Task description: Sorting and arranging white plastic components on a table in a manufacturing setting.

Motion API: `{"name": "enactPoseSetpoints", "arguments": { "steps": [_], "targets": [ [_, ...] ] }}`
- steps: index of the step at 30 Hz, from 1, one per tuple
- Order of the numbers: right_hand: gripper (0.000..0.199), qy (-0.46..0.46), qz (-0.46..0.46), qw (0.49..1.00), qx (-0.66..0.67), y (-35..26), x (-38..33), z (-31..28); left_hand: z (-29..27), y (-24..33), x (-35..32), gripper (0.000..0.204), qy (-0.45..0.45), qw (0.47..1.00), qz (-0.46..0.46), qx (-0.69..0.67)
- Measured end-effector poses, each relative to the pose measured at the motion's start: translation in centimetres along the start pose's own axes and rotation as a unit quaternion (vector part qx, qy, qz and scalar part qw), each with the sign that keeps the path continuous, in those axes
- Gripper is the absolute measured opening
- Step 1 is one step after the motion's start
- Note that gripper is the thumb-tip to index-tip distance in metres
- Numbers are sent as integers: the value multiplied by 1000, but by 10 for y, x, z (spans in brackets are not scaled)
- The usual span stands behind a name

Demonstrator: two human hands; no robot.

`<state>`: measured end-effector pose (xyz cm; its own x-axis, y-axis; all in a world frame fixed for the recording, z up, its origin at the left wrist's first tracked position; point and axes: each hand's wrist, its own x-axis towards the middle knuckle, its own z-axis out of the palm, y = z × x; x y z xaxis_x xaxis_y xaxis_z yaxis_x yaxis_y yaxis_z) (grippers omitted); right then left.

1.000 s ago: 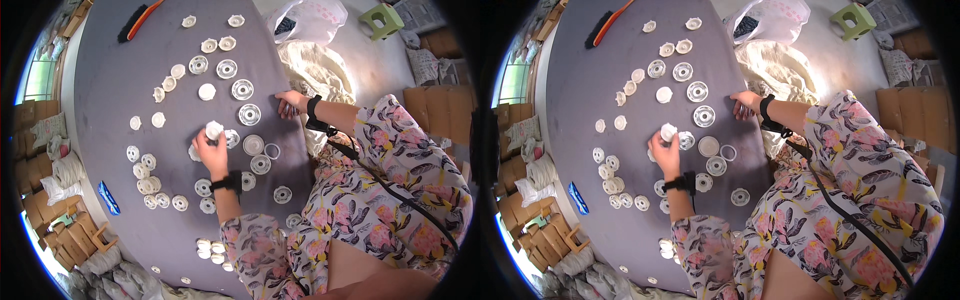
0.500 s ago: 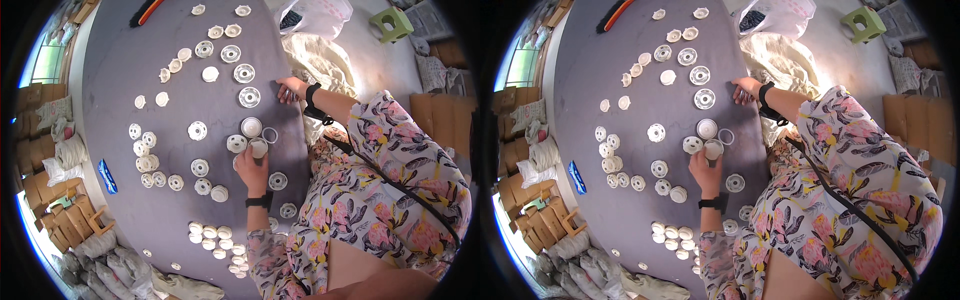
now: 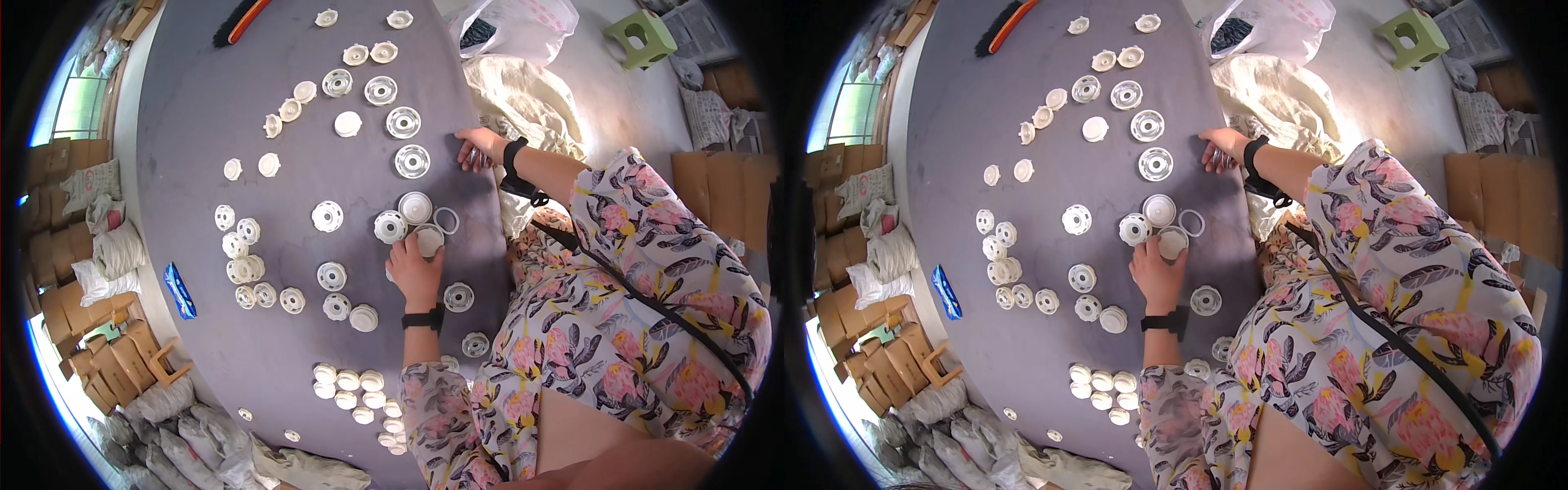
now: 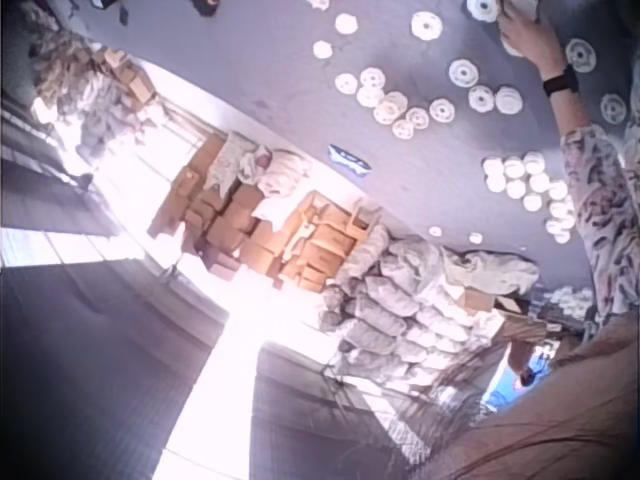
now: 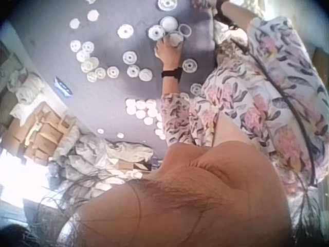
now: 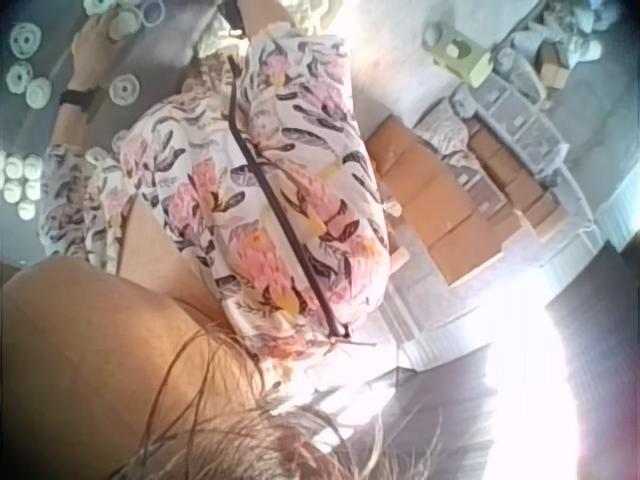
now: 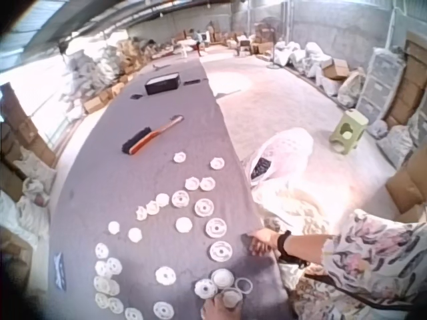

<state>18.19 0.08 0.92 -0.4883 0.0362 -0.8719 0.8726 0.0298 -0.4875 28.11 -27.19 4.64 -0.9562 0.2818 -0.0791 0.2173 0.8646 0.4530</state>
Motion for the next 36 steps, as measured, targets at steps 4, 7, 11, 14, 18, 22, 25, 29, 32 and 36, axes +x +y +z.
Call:
{"name": "enactPoseSetpoints", "arguments": {
  "steps": [4, 7, 11, 14, 18, 22, 25, 29, 32, 36],
  "targets": [
    [50, -8, 10, 1000, -5, -1, 0, 3, 5, -9, -3, 51, -8, 999, 44, 2],
    [50, -5, 16, 1000, -7, 1, 0, 1, 15, -11, -8, 52, 7, 999, 41, -32],
    [50, -4, 14, 1000, -3, -1, -4, 3, 17, -13, -13, 55, 36, 998, 24, -52],
    [51, -11, 5, 1000, -8, -2, -1, 1, 3, -1, -5, 54, 24, 997, 33, -62],
    [51, -12, 9, 1000, -7, -3, -3, -1, 6, -18, 16, 54, 116, 991, 41, -49],
    [51, -4, 7, 1000, -2, -3, -1, 0, 3, -36, 40, 55, 98, 992, 20, 70],
    [51, -6, 11, 1000, 1, -2, -2, 3, -1, -47, 45, 52, 49, 997, 7, 53],
    [51, -12, 10, 1000, -7, -3, -4, 6, -4, -73, 37, 36, 15, 990, -99, -98],
    [52, 0, 16, 1000, -7, -1, -6, -4, -8, -76, 44, 27, -6, 973, -119, -196],
    [52, -15, 14, 1000, -7, -4, -3, 5, -32, -96, 35, 31, -127, 875, -342, -318]
  ]
}}
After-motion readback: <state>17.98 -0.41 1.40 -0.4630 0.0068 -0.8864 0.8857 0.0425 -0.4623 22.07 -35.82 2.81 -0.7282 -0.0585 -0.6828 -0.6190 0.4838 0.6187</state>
